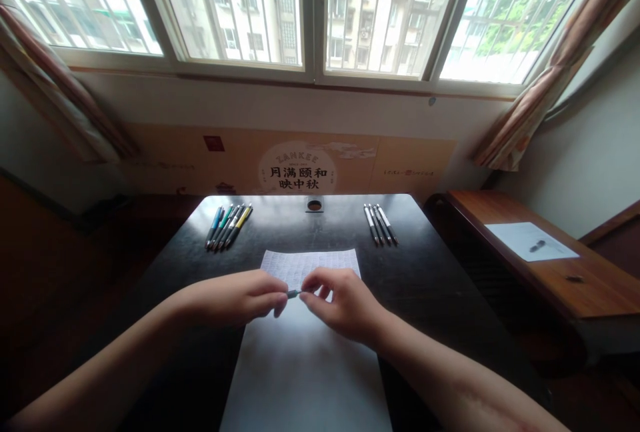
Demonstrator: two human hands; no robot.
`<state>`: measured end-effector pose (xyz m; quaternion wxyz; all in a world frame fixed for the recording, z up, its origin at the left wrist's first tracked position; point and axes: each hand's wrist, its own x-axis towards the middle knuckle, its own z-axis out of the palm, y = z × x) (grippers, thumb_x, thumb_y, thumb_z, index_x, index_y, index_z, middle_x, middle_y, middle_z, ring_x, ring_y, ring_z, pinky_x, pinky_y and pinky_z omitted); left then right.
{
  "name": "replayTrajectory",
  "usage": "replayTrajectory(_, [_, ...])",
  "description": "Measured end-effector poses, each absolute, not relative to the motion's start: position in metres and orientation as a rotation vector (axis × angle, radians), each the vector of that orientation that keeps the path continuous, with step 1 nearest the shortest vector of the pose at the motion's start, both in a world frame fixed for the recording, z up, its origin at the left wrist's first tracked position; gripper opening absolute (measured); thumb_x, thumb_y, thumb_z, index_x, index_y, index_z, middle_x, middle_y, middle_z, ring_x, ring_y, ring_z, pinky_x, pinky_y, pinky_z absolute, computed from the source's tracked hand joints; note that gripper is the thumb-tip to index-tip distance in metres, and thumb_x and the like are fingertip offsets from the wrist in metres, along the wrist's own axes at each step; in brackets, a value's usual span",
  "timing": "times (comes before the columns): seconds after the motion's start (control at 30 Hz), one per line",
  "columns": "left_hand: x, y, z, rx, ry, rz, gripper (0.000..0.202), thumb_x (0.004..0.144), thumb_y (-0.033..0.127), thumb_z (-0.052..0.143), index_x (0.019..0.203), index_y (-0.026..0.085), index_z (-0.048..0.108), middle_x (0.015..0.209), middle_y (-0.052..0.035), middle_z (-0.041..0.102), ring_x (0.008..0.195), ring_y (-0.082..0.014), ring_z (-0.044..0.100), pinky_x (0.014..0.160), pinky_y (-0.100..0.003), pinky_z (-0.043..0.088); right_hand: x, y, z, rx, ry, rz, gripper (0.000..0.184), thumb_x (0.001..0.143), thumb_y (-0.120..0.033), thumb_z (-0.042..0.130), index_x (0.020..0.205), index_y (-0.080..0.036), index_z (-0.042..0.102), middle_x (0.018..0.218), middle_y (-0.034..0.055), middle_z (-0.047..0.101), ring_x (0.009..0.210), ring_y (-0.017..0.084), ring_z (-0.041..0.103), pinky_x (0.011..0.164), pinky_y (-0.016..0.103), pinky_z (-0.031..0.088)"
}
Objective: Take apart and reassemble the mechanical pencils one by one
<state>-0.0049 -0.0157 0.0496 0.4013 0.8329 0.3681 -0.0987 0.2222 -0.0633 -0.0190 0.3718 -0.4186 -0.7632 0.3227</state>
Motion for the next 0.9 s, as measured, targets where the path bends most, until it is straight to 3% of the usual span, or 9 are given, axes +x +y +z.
replayTrajectory(0.17, [-0.006,-0.013,0.047,2.126,0.897,-0.232,0.038,0.095,0.044,0.043,0.089,0.018,0.07,0.078,-0.002,0.063,0.071,-0.0168,0.056,0.063,-0.026,0.041,0.221,-0.064,-0.019,-1.06,-1.981,0.843,0.01,0.09,-0.022,0.066,0.096,-0.019,0.073,0.077,0.0016,0.073,0.062,0.013,0.064,0.058,0.024,0.049])
replayTrajectory(0.47, [-0.016,-0.01,0.056,1.996,0.976,-0.207,0.037,0.098,0.047,0.038,0.104,0.019,0.061,0.069,0.0011,0.056,0.053,-0.0129,0.05,0.054,-0.026,0.04,0.249,-0.041,-0.013,-1.094,-1.786,1.047,0.018,0.092,-0.031,0.065,0.096,-0.014,0.07,0.08,0.0046,0.071,0.062,0.014,0.067,0.055,0.025,0.053])
replayTrajectory(0.7, [-0.038,0.012,0.048,1.886,0.99,-0.077,0.04,0.096,0.056,0.041,0.091,0.018,0.055,0.067,0.0029,0.046,0.054,-0.0124,0.042,0.052,-0.024,0.035,0.275,-0.021,-0.01,-1.157,-1.571,1.115,0.025,0.087,-0.037,0.069,0.095,-0.013,0.067,0.076,0.0039,0.069,0.058,0.014,0.066,0.04,0.018,0.041])
replayTrajectory(0.8, [-0.037,0.015,0.046,2.024,1.045,0.146,0.039,0.096,0.053,0.042,0.091,0.018,0.059,0.073,0.0,0.055,0.061,-0.0146,0.048,0.055,-0.025,0.038,0.267,-0.021,-0.016,-1.173,-1.56,1.133,0.024,0.087,-0.036,0.069,0.094,-0.014,0.067,0.075,0.0035,0.069,0.057,0.014,0.065,0.038,0.018,0.04])
replayTrajectory(0.9, [-0.026,0.007,0.044,2.28,1.113,0.379,0.032,0.094,0.046,0.051,0.101,0.018,0.064,0.088,-0.0038,0.067,0.075,-0.0185,0.059,0.064,-0.026,0.042,0.253,-0.026,-0.023,-1.159,-1.624,1.115,0.018,0.088,-0.032,0.067,0.093,-0.015,0.068,0.074,0.0032,0.069,0.057,0.013,0.064,0.044,0.02,0.046])
